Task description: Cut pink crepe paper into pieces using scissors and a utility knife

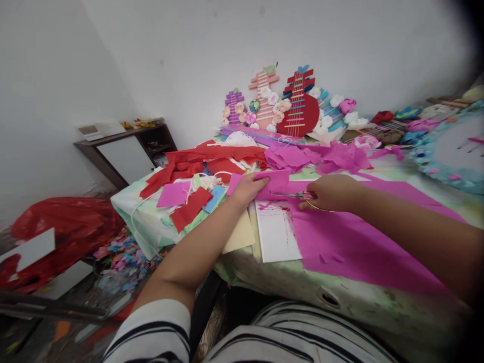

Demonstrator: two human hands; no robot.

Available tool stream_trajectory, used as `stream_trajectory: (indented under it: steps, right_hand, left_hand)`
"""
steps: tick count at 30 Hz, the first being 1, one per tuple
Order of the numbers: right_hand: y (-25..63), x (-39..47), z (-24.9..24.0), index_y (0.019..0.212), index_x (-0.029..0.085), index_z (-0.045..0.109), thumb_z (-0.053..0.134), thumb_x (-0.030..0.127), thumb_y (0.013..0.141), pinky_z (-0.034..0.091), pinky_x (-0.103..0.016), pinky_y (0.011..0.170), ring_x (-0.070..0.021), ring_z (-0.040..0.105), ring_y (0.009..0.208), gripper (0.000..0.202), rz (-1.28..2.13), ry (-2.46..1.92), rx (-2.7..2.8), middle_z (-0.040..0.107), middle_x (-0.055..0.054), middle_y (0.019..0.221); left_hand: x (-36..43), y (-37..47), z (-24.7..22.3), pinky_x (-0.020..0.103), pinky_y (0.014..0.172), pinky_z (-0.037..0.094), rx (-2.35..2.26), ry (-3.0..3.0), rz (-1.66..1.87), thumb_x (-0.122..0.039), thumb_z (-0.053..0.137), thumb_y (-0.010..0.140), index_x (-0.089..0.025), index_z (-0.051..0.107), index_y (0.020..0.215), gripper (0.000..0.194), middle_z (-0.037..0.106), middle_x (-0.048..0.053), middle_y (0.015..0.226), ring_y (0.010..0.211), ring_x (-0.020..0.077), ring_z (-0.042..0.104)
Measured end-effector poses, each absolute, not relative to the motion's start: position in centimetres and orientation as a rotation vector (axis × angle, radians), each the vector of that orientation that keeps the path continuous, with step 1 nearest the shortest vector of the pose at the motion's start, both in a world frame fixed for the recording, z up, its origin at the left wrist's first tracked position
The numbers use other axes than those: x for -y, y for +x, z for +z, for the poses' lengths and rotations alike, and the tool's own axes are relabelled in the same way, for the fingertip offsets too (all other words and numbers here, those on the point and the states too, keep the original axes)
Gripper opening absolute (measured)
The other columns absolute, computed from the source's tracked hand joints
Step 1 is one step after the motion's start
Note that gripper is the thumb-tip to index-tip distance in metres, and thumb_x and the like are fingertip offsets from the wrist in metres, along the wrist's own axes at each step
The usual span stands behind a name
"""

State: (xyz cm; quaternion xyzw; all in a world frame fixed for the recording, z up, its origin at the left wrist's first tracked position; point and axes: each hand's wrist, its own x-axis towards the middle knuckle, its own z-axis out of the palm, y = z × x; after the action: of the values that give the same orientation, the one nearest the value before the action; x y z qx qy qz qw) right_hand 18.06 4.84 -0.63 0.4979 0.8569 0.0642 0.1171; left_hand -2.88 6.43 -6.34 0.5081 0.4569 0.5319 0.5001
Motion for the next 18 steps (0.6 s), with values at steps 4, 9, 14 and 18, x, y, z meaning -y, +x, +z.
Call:
stream_trajectory:
  steps: [4, 9, 14, 18]
  right_hand:
    - [17.7, -4.7, -0.6, 0.072, 0.015, 0.056, 0.032, 0.070, 0.067, 0.033, -0.030, 0.050, -0.0229, 0.054, 0.062, 0.061, 0.202, 1.460, -2.508, 0.058, -0.013, 0.071]
    - [16.8, -4.9, -0.7, 0.074, 0.016, 0.058, 0.034, 0.070, 0.066, 0.035, -0.029, 0.051, -0.0234, 0.055, 0.064, 0.060, 0.200, 1.439, -2.497, 0.059, -0.013, 0.072]
    - [16.2, -5.3, -1.0, 0.075, 0.016, 0.060, 0.029, 0.070, 0.068, 0.035, -0.030, 0.049, -0.0243, 0.055, 0.063, 0.062, 0.191, 1.381, -2.544, 0.059, -0.012, 0.070]
    - [15.9, -5.7, -1.2, 0.073, 0.015, 0.061, 0.031, 0.072, 0.066, 0.034, -0.029, 0.048, -0.0230, 0.054, 0.061, 0.064, 0.186, 1.357, -2.578, 0.058, -0.012, 0.067]
  left_hand:
    - [-6.3, -2.9, -6.2, 0.029, 0.065, 0.049, -1.087, 1.208, 1.294, -0.025, 0.065, 0.063, -0.016, 0.063, 0.083, 0.022, 0.066, 0.001, 0.070, 0.061, 0.0131, 0.060]
    - [-6.1, -2.8, -6.0, 0.030, 0.068, 0.049, -1.083, 1.186, 1.296, -0.024, 0.066, 0.063, -0.015, 0.063, 0.083, 0.022, 0.067, 0.002, 0.072, 0.063, 0.0135, 0.060]
    - [-6.2, -3.0, -6.0, 0.030, 0.067, 0.049, -1.104, 1.190, 1.296, -0.024, 0.066, 0.062, -0.014, 0.063, 0.083, 0.023, 0.066, 0.002, 0.070, 0.060, 0.0129, 0.059]
    - [-6.2, -3.0, -6.0, 0.030, 0.068, 0.049, -1.113, 1.246, 1.291, -0.025, 0.066, 0.062, -0.014, 0.064, 0.082, 0.023, 0.066, 0.002, 0.071, 0.062, 0.0133, 0.059]
